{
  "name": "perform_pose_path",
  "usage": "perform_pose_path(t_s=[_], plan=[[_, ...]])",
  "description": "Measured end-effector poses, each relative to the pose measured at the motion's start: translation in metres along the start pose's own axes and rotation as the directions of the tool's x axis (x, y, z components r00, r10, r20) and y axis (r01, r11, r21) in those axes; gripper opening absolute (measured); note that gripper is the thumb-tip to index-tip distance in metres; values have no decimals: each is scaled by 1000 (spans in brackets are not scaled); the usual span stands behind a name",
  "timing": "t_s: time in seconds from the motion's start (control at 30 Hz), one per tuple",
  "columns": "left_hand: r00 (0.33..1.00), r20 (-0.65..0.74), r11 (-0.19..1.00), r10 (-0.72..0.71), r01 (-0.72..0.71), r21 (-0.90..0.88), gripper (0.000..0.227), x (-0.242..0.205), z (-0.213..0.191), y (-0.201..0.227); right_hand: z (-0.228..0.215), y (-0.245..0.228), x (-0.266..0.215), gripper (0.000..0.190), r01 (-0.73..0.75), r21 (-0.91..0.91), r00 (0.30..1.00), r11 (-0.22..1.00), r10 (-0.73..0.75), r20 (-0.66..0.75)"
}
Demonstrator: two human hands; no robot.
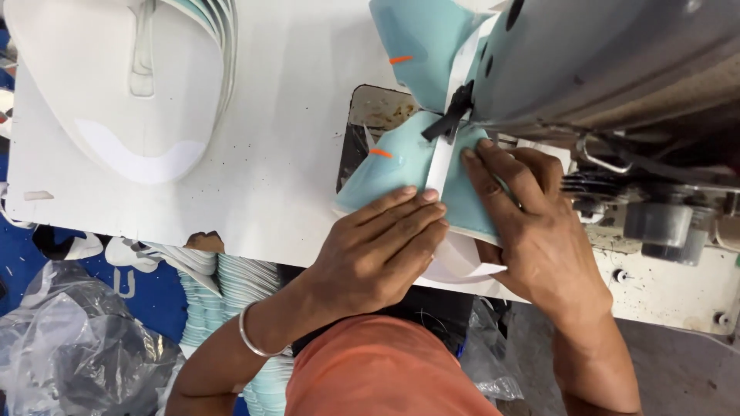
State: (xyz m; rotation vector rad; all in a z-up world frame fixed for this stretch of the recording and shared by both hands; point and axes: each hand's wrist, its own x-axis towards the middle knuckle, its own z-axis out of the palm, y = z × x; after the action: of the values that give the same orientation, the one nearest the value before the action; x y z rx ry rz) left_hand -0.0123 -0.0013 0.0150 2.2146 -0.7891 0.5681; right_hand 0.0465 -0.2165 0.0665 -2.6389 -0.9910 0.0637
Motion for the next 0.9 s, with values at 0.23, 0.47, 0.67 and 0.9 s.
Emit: perform_pose_path(t_s=[0.23, 0.47, 0.67, 0.9], plan=[[998, 60, 1000, -1, 0, 15, 19, 17, -10, -8, -6, -2, 12, 84, -102, 70, 994, 992, 100, 33], [999, 48, 996, 24, -28, 83, 16, 20, -2, -15, -3, 5, 15, 76, -95, 42, 995, 995, 94, 11], [996, 12, 979, 87, -88, 183, 18, 16, 2, -15, 15, 2, -17, 85, -95, -45, 994, 994, 93, -54], [986, -64, 978, 151, -139, 155, 17, 4, 7, -17, 60, -53, -41, 51, -166, 839, 697, 518, 663, -272]])
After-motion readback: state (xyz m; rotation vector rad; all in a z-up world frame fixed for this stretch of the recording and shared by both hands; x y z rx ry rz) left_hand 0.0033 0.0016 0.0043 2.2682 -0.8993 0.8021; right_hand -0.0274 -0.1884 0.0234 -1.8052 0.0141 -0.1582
